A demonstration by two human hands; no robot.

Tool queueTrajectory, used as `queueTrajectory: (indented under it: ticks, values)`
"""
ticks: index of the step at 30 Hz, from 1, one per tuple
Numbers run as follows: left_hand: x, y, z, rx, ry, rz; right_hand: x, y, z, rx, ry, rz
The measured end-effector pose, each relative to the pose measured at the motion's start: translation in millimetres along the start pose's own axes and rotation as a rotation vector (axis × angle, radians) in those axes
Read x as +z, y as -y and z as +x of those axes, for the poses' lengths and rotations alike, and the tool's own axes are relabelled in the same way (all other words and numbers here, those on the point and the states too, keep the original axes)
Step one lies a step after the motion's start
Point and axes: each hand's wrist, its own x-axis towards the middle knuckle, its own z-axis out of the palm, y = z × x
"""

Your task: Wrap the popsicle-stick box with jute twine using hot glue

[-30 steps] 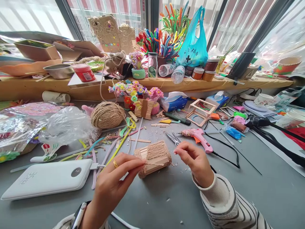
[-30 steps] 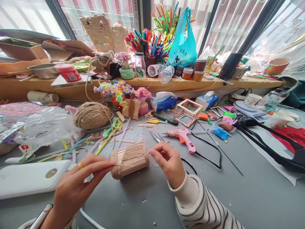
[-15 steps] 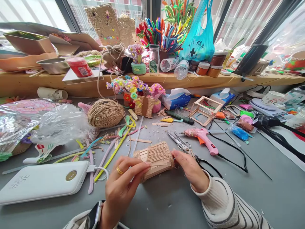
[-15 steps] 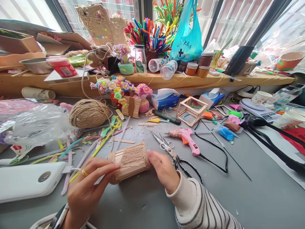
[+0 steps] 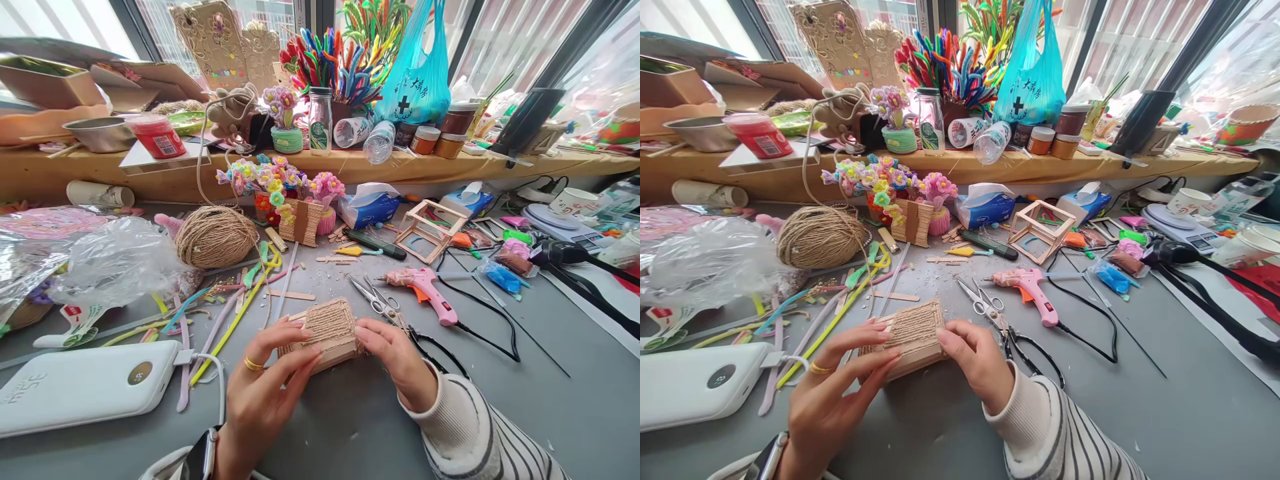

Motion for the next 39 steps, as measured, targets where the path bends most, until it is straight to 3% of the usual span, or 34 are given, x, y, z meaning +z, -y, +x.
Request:
queueTrajectory:
  ticks: [8, 24, 39]
  values:
    - [-0.9, 0.3, 0.6, 0.012, 0.036, 0.033, -1.9, 0.8, -1.7, -0.022, 0.042, 0.017]
    - [-2.3, -1.2, 1.9, 0.013, 0.025, 0.075, -0.6, 8.3, -1.6, 0.006, 0.011, -0.073]
    - [-2.5, -2.4, 2.5, 0.003, 0.041, 0.078, 0.8, 0.4, -1.0, -0.018, -0.037, -0.046]
